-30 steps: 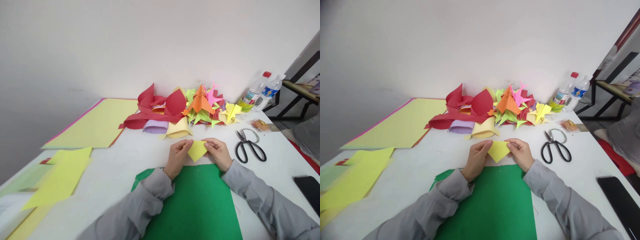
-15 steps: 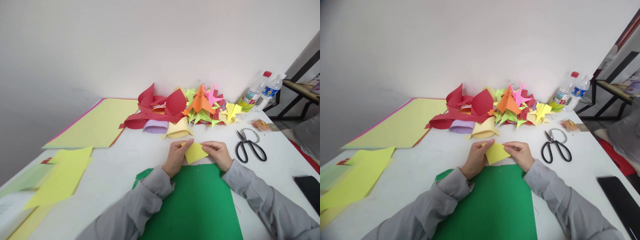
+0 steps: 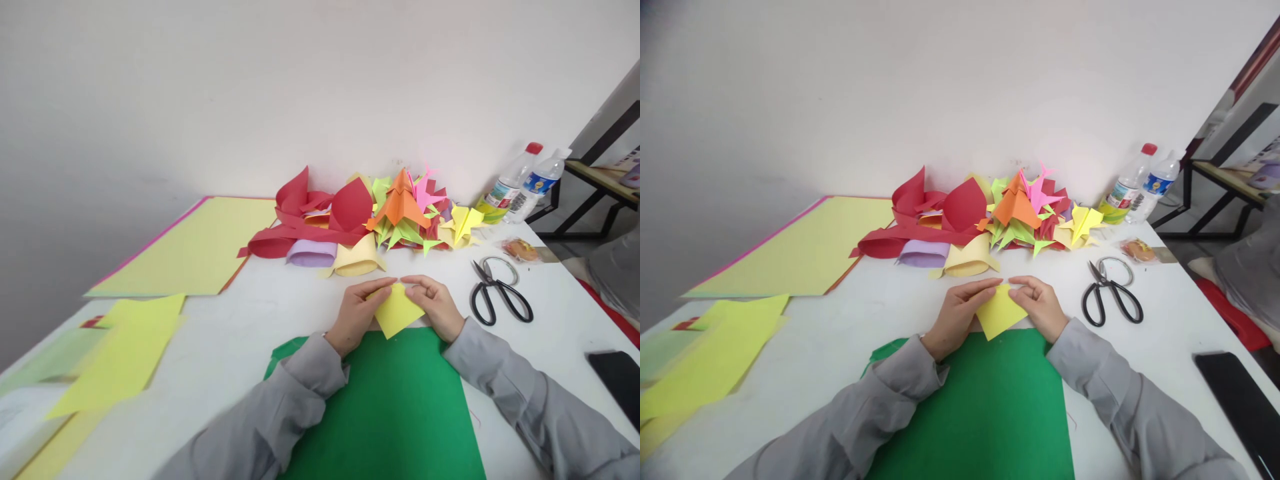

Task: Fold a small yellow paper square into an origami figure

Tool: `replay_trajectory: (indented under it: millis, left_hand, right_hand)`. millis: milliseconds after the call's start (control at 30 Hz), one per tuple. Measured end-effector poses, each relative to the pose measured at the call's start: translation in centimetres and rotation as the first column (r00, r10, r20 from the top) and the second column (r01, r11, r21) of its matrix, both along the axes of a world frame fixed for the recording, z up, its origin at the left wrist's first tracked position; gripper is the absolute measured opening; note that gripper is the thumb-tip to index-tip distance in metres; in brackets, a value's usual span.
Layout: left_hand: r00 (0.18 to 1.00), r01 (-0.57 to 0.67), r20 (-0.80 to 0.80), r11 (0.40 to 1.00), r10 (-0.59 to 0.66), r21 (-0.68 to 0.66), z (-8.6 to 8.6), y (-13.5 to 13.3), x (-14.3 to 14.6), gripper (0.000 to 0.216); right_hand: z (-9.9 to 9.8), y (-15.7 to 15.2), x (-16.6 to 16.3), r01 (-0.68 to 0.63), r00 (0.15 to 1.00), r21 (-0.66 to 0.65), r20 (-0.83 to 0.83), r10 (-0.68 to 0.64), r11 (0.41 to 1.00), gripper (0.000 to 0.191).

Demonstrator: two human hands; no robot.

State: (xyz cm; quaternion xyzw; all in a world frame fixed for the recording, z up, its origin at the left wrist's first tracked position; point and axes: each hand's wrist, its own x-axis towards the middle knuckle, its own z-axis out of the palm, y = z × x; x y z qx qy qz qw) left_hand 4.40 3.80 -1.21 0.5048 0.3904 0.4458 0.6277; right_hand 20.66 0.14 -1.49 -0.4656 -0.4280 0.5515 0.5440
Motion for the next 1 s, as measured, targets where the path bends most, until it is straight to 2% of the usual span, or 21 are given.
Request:
replay_trajectory:
  millis: [67,267,433,533,733,867,1000]
  left_hand:
    - [1.000,0.008,-0.027,1.000,-0.008,0.024,0.10,-0.09,-0.01,0.031]
    - [0.998,0.023,-0.057,0.997,-0.019,0.068,0.14,-0.12,0.04,0.034]
    - [0.997,0.060,-0.055,0.998,-0.062,-0.027,-0.06,-0.31,0.33,0.035]
    - [0.997,0.036,-0.074,0.999,-0.038,-0.021,-0.08,-0.49,0.39,0.036]
    - [0.997,-0.002,-0.080,1.000,0.003,0.014,-0.09,-0.33,0.42,0.040]
    - [0.996,-0.036,-0.076,0.999,0.037,0.012,-0.15,-0.16,0.51,0.041]
    - [0.998,-0.019,-0.062,1.000,0.018,-0.018,-0.13,-0.19,0.42,0.048]
  right_hand:
    - [-0.06,0.03,0.02,-0.021,0.999,0.011,0.036,0.021,1.000,0.037]
    - [-0.17,0.02,0.03,0.026,0.999,0.034,0.038,-0.027,0.999,0.041]
    - [0.14,-0.34,-0.15,0.025,0.997,0.034,0.067,-0.028,0.999,0.041]
    - [0.11,-0.33,-0.23,0.033,0.998,0.020,0.062,-0.034,0.999,0.045]
    - [-0.32,-0.12,-0.27,0.055,0.996,0.041,0.067,-0.057,0.998,0.031]
    - [-0.17,-0.17,-0.36,0.069,0.996,0.056,0.053,-0.072,0.996,0.030]
    - [-0.04,-0.12,-0.38,0.054,0.997,0.067,0.047,-0.057,0.996,0.030]
